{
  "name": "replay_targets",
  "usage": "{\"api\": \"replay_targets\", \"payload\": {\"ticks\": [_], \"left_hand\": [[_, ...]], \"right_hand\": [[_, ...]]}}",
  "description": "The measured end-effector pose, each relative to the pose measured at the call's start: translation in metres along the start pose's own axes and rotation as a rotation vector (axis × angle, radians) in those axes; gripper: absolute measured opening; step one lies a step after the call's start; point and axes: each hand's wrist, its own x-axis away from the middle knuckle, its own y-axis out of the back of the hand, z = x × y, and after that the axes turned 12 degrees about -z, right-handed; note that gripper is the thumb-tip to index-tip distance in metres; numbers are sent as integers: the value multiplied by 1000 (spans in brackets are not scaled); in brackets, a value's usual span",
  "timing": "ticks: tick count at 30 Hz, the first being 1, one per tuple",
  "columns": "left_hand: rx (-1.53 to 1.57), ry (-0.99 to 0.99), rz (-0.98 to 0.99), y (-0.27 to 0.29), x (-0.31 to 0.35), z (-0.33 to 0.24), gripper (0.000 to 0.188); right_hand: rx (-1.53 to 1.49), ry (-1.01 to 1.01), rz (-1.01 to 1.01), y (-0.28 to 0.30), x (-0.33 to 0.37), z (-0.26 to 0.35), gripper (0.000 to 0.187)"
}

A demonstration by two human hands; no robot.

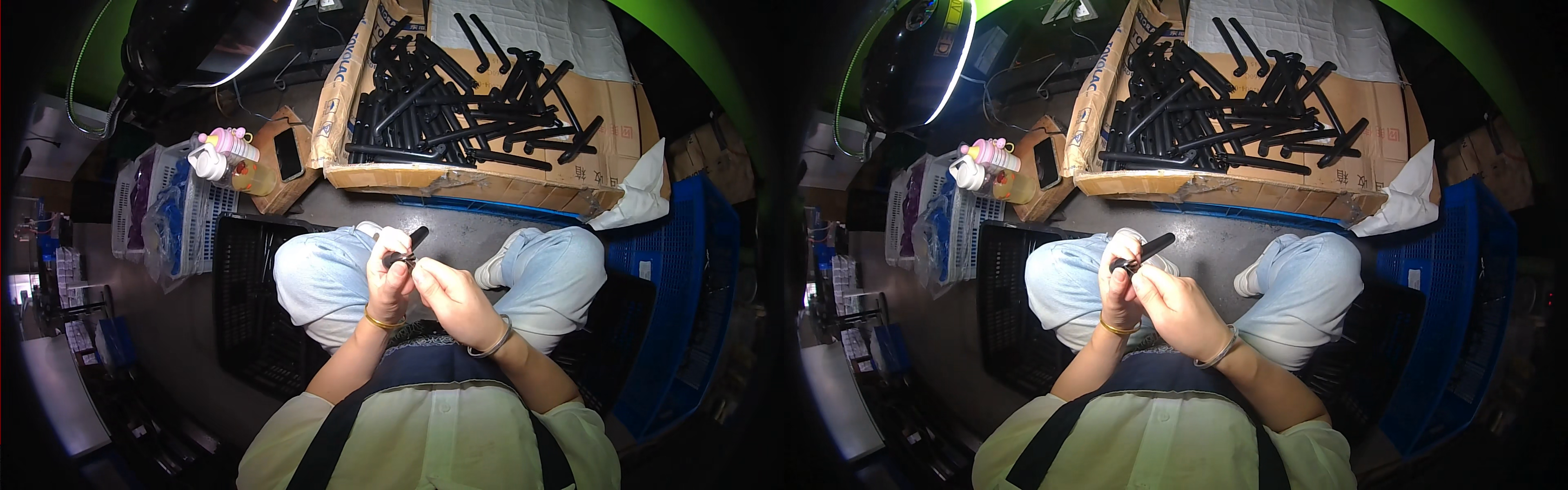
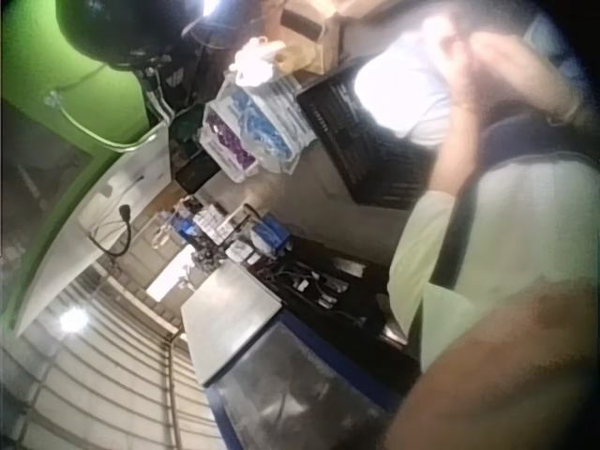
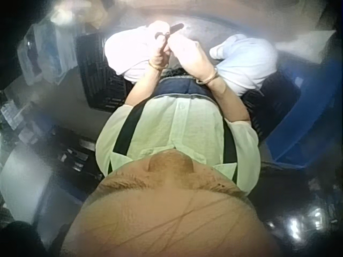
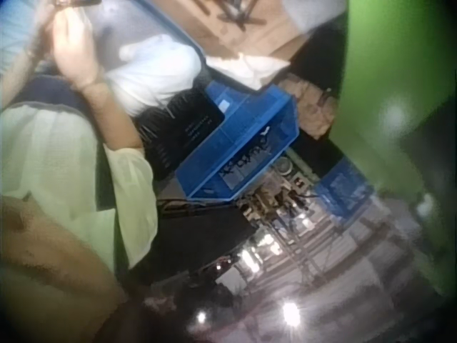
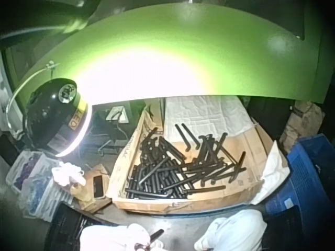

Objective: The person trims black plastic parts using a small blade and arranges them into a plastic crate.

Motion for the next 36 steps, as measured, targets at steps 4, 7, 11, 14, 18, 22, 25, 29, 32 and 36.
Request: {"api": "replay_targets", "payload": {"ticks": [4, 7, 11, 14, 18, 22, 25, 29, 32, 36], "left_hand": [[2, 37, -15, 0, 1, -1, 38], [2, 32, -24, -2, 0, -2, 37], [-97, -92, -5, -1, -2, 0, 38], [-62, -300, -63, -3, -4, -3, 45], [33, -176, -31, -14, -10, -9, 43], [174, -41, -50, -14, -4, -3, 39], [190, 48, -88, -19, 1, -6, 41], [256, 47, -47, -11, -4, -6, 43], [359, 92, -66, -12, -10, -8, 44], [453, 184, -47, -15, -18, -13, 48]], "right_hand": [[-19, -49, 28, 1, -1, 1, 32], [-45, -75, 41, 2, 0, -1, 34], [-95, -118, 89, 1, 4, -15, 35], [-182, -181, -167, 6, 6, -46, 32], [-287, -299, -219, 9, 9, -32, 30], [-246, -34, -236, -10, -6, -10, 16], [-256, -14, -182, -19, -10, 1, 15], [-364, -209, -258, -8, -26, -16, 12], [-252, -84, -297, 5, -17, -25, 12], [273, 200, -336, 20, 1, -56, 30]]}}
